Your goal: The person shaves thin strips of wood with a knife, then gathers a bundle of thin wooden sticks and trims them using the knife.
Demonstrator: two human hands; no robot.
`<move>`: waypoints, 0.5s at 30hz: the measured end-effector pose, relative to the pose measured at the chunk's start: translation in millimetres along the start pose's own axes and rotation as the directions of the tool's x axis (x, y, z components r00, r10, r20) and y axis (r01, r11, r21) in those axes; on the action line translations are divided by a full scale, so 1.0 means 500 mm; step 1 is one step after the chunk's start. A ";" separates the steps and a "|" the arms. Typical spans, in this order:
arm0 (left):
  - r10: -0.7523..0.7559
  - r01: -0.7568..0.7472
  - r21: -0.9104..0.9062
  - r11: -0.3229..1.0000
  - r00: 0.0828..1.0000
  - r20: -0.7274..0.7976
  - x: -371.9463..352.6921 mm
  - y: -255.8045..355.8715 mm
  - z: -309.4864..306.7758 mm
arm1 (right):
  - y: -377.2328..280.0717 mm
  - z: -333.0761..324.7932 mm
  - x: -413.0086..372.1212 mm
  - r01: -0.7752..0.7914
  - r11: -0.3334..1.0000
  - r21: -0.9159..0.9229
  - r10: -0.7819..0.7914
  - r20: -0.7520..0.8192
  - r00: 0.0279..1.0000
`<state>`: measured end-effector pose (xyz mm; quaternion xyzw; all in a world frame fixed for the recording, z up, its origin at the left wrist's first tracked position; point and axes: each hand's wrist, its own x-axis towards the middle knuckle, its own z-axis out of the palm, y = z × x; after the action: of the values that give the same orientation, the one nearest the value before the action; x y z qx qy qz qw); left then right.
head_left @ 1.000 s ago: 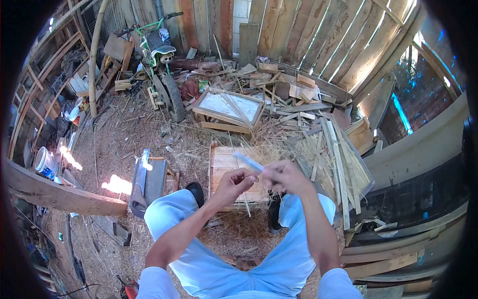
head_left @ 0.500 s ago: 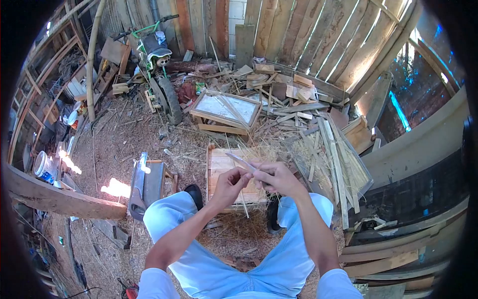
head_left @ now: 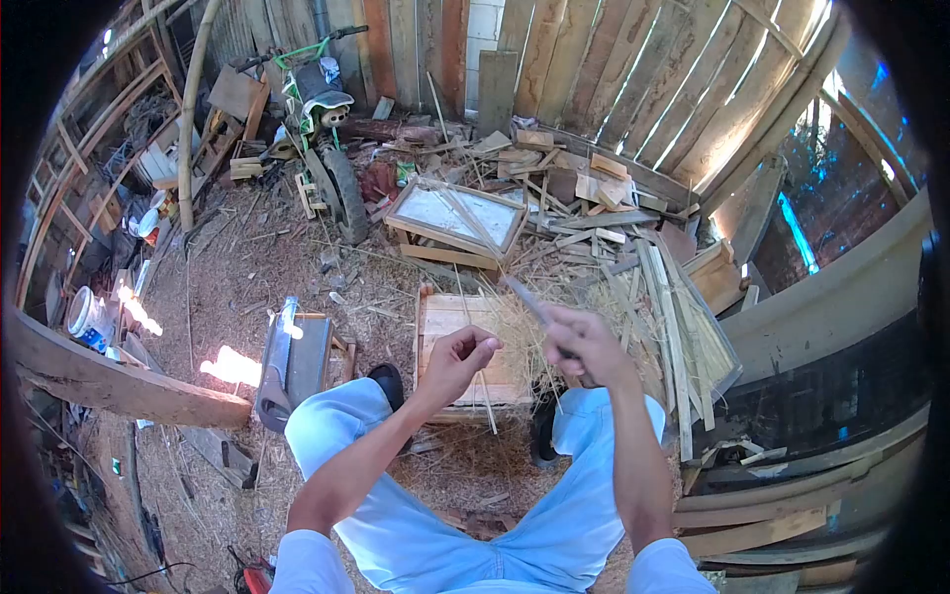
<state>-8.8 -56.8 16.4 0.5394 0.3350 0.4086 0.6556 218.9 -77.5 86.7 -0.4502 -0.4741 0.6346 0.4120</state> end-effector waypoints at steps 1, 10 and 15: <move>-0.002 0.002 0.002 1.000 1.000 0.004 -0.001 0.000 0.005 | 0.005 0.024 0.007 -0.028 0.999 -0.043 0.032 0.096 0.995; -0.136 0.169 -0.180 0.969 0.974 0.184 -0.006 0.011 0.015 | -0.004 -0.001 0.010 0.003 0.998 0.059 -0.007 0.061 0.998; -0.141 0.171 -0.145 0.975 0.971 0.194 -0.004 0.011 0.016 | 0.003 0.004 0.006 -0.030 0.996 0.090 0.025 0.050 0.998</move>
<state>-3.7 -61.8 23.5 0.4920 0.2810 0.3301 0.7549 215.9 -75.2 85.1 -0.4219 -0.4487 0.6719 0.4114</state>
